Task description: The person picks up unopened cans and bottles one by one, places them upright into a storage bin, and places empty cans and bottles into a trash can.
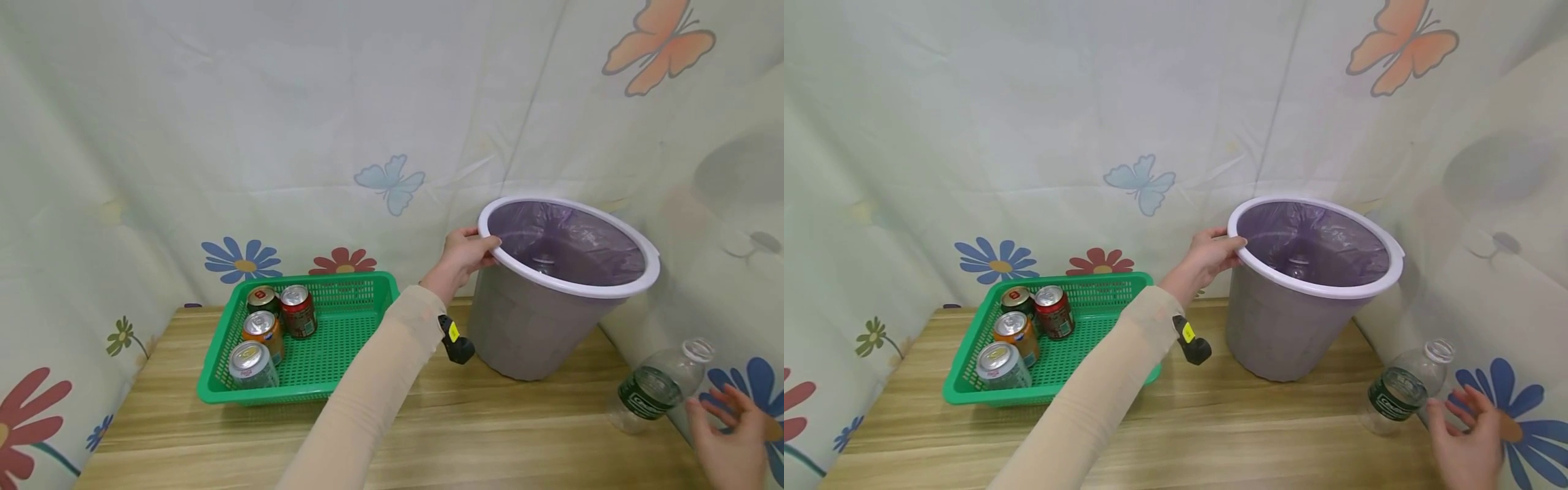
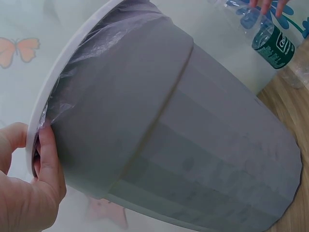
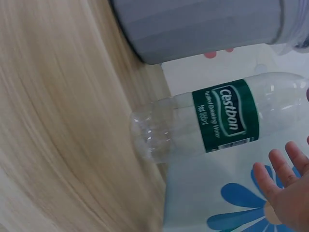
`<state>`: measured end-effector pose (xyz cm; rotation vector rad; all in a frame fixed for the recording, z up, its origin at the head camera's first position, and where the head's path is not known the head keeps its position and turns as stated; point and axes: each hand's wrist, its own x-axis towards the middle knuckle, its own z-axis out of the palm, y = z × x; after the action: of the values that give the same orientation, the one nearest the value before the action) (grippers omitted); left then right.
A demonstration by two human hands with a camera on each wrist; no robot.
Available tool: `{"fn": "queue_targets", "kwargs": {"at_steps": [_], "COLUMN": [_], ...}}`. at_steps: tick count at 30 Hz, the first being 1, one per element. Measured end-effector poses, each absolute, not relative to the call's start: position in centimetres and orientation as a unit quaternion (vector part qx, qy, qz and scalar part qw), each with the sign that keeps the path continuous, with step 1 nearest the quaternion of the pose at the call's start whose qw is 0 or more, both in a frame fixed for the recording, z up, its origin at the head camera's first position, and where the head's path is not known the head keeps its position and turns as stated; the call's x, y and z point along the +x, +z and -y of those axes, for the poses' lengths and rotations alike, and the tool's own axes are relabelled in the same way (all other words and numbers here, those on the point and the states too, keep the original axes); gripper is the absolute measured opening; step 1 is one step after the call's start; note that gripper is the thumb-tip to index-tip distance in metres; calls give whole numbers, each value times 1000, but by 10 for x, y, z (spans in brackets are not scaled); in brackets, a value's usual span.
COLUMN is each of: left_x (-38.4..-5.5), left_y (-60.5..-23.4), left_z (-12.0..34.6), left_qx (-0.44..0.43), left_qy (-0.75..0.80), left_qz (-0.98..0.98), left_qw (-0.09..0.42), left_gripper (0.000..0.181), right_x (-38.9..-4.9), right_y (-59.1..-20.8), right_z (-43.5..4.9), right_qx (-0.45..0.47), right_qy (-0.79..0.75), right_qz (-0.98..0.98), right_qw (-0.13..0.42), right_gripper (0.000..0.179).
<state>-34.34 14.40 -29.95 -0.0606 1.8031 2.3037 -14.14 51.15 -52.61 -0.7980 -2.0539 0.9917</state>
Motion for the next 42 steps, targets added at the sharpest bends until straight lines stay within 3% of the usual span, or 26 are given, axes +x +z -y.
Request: {"fn": "queue_targets", "kwargs": {"at_steps": [4, 12, 25, 34, 42], "left_x": [-344, -343, -343, -342, -343], "left_y": [-299, -299, -301, -299, -300], "left_z": [-144, -144, -142, -143, -143], "left_qx": [-23, -20, -8, -16, -15], "left_qy": [782, 785, 788, 786, 791], "left_qz": [-613, -610, -604, -606, -602], "left_qw": [107, 110, 116, 117, 112], "left_gripper": [42, 43, 43, 42, 43], "right_x": [-149, -130, -146, -148, -156], "right_y": [-544, -480, -491, -481, -492], "right_z": [-526, -454, -461, -447, -445], "right_qx": [-288, -243, -255, -267, -255], "right_qy": [389, 447, 454, 478, 472], "right_qz": [804, 807, 824, 810, 810], "right_qw": [345, 300, 221, 209, 238], "right_gripper": [68, 77, 88, 90, 89]}}
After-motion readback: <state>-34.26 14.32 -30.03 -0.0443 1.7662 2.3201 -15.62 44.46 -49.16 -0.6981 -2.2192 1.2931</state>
